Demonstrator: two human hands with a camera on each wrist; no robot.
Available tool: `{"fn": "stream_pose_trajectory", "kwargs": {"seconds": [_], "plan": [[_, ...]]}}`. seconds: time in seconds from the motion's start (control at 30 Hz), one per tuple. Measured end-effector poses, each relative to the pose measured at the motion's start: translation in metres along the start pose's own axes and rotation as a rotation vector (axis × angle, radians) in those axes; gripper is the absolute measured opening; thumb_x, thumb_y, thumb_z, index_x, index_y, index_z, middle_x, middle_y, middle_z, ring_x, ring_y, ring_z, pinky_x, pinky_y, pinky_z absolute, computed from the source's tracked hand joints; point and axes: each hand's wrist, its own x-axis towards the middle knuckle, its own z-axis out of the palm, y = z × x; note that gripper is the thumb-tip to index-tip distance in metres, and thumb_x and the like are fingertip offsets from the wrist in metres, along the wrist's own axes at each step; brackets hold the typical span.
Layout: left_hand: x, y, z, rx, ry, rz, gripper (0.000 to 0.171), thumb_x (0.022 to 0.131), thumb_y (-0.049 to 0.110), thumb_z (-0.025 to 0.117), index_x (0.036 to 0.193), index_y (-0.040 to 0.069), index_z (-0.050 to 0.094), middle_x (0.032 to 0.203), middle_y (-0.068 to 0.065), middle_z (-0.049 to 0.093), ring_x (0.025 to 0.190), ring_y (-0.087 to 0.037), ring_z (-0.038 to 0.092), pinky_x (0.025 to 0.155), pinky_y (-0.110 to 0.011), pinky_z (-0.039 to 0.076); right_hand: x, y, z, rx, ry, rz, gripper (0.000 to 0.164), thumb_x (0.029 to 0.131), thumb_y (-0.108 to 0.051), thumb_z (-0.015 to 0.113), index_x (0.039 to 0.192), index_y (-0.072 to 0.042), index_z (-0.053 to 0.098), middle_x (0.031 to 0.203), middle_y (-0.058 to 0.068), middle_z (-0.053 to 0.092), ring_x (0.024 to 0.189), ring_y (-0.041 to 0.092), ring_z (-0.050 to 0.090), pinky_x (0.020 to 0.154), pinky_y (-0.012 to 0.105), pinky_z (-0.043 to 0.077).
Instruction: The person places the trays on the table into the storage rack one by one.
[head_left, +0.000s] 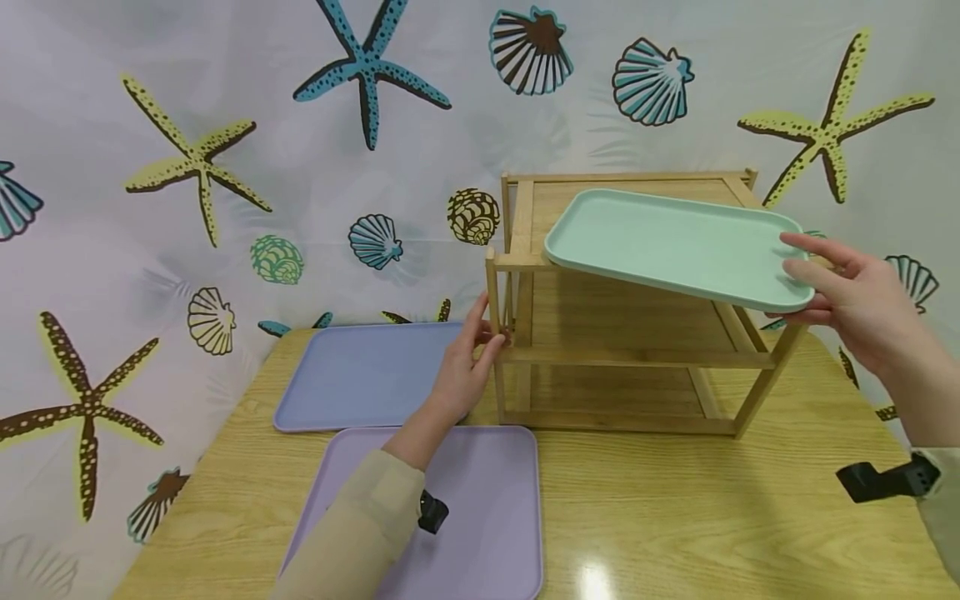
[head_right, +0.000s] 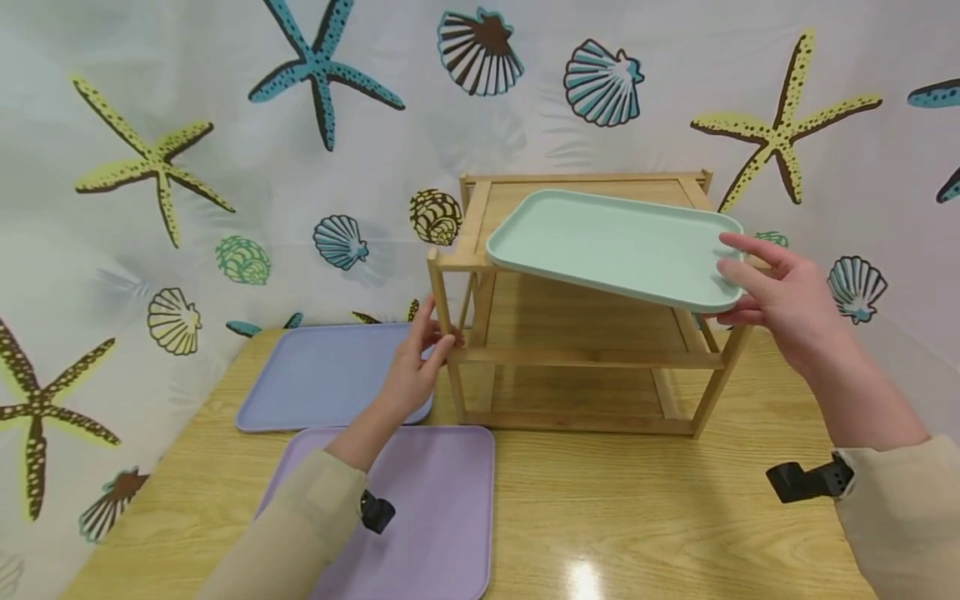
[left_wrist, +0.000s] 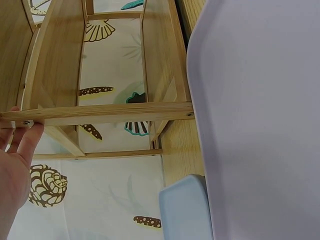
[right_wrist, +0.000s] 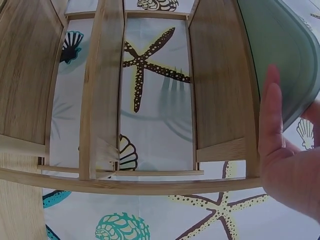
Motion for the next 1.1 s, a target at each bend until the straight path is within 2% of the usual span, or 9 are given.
{"fn": "stream_pose_trajectory", "kwargs": {"seconds": [0.1,0.17,0.37,0.5,0.6,0.67,0.87,0.97,1.1], "plan": [[0.000,-0.001,0.000,0.003,0.003,0.008,0.060,0.102,0.008,0.049,0.154,0.007,0.020,0.108,-0.021,0.059,0.104,-0.036,0.061,0.075,-0.045,0.055,-0.001,0.000,0.000,0.014,0.002,-0.027,0.059,0.098,-0.021,0.059,0.150,-0.003,0.035,0.106,-0.007,0.056,0.069,0.011,0.069,0.058,0.025,0.055],[0.001,-0.001,0.000,0.002,0.004,0.014,0.060,0.102,0.008,0.049,0.155,0.008,0.020,0.108,-0.020,0.060,0.104,-0.036,0.061,0.075,-0.044,0.055,-0.005,-0.001,0.000,-0.040,0.019,-0.068,0.057,0.099,-0.022,0.057,0.149,-0.004,0.036,0.101,-0.008,0.060,0.066,0.012,0.069,0.057,0.025,0.055],[0.004,0.002,0.000,-0.008,-0.003,0.035,0.060,0.102,0.007,0.049,0.154,0.007,0.019,0.106,-0.020,0.059,0.104,-0.037,0.061,0.074,-0.043,0.056,-0.026,-0.008,0.000,-0.444,0.134,-0.204,0.052,0.102,-0.027,0.051,0.148,-0.004,0.039,0.083,-0.025,0.061,0.055,0.004,0.065,0.052,0.018,0.051],[0.006,0.004,-0.002,-0.016,0.007,0.039,0.060,0.102,0.007,0.049,0.154,0.005,0.020,0.104,-0.021,0.059,0.102,-0.037,0.061,0.072,-0.045,0.056,-0.042,-0.014,0.006,-0.689,0.161,-0.231,0.055,0.100,-0.025,0.056,0.147,-0.003,0.040,0.092,-0.003,0.061,0.059,-0.003,0.058,0.051,0.012,0.044],[0.007,0.005,-0.003,-0.021,0.019,0.036,0.060,0.102,0.007,0.050,0.154,0.005,0.021,0.105,-0.020,0.060,0.101,-0.037,0.061,0.073,-0.046,0.055,-0.047,-0.018,0.016,-0.870,0.178,-0.235,0.058,0.097,-0.031,0.061,0.143,-0.001,0.045,0.103,0.018,0.052,0.075,0.014,0.058,0.052,0.019,0.039],[0.006,0.004,-0.004,-0.016,0.021,0.033,0.060,0.102,0.007,0.050,0.154,0.006,0.021,0.105,-0.020,0.061,0.101,-0.037,0.061,0.074,-0.047,0.055,-0.048,-0.020,0.021,-0.948,0.200,-0.231,0.058,0.095,-0.036,0.063,0.139,-0.002,0.050,0.107,0.019,0.050,0.086,0.028,0.054,0.056,0.028,0.038],[0.002,0.002,-0.002,0.002,0.016,0.038,0.060,0.101,0.006,0.051,0.153,0.003,0.022,0.102,-0.021,0.062,0.099,-0.038,0.063,0.073,-0.046,0.055,-0.044,-0.016,0.022,-0.981,0.241,-0.303,0.039,0.094,-0.033,0.066,0.114,0.000,0.066,0.115,0.025,0.051,0.103,0.043,0.046,0.065,0.041,0.036],[0.000,0.000,0.000,-0.012,0.021,0.037,0.060,0.101,0.005,0.052,0.153,0.003,0.023,0.102,-0.021,0.061,0.099,-0.038,0.062,0.072,-0.047,0.056,-0.039,-0.012,0.018,-0.977,0.243,-0.348,0.035,0.093,-0.032,0.067,0.106,0.001,0.066,0.116,0.027,0.055,0.111,0.046,0.040,0.077,0.050,0.038],[0.001,-0.002,0.000,-0.019,0.026,0.043,0.059,0.101,0.006,0.052,0.153,0.004,0.023,0.103,-0.021,0.061,0.099,-0.039,0.062,0.071,-0.048,0.055,-0.030,-0.010,0.014,-0.975,0.246,-0.398,0.037,0.092,-0.032,0.068,0.103,0.003,0.066,0.112,0.030,0.058,0.115,0.050,0.036,0.092,0.066,0.025]]}}
